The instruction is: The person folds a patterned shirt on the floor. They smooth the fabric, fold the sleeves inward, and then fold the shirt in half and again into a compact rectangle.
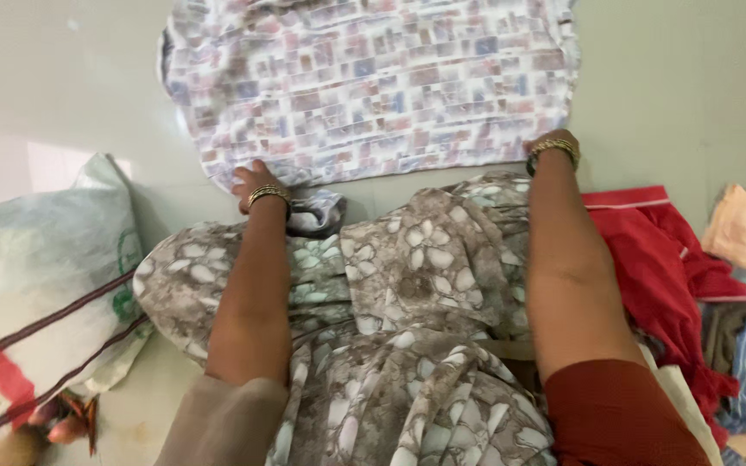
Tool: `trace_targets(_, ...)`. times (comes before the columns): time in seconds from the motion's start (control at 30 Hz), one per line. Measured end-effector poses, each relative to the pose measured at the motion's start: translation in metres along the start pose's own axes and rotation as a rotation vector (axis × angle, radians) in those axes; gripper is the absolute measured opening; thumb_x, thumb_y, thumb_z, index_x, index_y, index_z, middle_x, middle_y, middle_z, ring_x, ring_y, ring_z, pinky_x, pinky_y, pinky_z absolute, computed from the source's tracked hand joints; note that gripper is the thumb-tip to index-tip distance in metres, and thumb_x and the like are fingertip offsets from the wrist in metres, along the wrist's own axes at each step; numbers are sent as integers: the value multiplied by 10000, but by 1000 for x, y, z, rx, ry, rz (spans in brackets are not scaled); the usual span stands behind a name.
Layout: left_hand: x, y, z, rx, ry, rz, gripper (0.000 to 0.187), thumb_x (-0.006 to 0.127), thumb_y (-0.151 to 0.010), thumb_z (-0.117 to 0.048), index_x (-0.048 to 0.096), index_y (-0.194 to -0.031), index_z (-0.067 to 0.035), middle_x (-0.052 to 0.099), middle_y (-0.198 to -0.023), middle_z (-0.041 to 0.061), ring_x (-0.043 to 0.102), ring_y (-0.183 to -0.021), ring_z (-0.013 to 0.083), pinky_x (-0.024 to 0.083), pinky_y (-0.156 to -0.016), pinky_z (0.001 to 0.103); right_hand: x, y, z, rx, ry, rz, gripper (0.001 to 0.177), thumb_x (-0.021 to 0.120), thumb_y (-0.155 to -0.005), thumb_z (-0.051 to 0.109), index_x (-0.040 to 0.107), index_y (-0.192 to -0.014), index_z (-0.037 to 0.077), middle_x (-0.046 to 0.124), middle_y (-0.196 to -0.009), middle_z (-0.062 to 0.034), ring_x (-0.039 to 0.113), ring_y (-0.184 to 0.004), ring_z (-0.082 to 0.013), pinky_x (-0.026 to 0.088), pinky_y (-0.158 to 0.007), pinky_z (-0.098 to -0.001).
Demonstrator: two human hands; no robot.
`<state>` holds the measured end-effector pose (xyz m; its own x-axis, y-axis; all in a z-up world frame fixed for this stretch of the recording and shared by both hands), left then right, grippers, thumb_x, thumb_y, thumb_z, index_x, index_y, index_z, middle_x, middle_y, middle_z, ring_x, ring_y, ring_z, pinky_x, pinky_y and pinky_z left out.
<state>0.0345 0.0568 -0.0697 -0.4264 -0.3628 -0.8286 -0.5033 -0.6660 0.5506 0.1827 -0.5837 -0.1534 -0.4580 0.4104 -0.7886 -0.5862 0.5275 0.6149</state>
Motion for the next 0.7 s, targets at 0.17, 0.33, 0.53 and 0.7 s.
trace_targets(0.17,1,-13,6,-49,-88,-110,494,616,-993,-261,422,-1447,-273,338,-1438,134,457,-1285,449,552,-849,653,-11,-20,-9,42,-181,2,389,764,-861,313,708,-1025,-36,733,-975,-198,705,-788,-284,571,-660,-445)
trace_targets(0.33,8,-18,14,-64,39,-4,562,677,-964,-293,412,-1459,-280,407,-1458,145,511,-1308,423,557,-887,634,-35,13,-9,81,-440,-112,245,718,-866,161,689,-1018,-28,723,-926,-182,726,-746,-245,579,-601,-391)
trace_targets(0.53,5,-18,7,108,-60,154,446,676,-959,-234,591,-1394,-185,524,-1494,135,553,-1338,341,549,-984,520,-43,11,0,-38,-190,-92,277,628,-908,145,709,-1056,-74,731,-993,-267,720,-817,-352,564,-694,-484)
trace_targets(0.7,-7,-41,20,317,-253,141,319,668,-940,-167,746,-1242,-94,677,-1346,168,664,-1215,344,554,-983,489,-56,-8,-6,-36,-145,-70,274,621,-909,139,712,-1049,-79,730,-1005,-274,716,-840,-354,550,-714,-485)
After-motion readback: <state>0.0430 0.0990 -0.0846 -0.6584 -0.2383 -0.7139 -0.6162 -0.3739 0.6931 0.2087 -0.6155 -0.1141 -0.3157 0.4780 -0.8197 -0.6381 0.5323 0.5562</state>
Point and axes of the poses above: each hand's wrist, its own y-axis away from the middle knuckle, its own x-axis out of the palm, z = x × y, the point moved 7 cm from there along -y, towards the middle knuckle
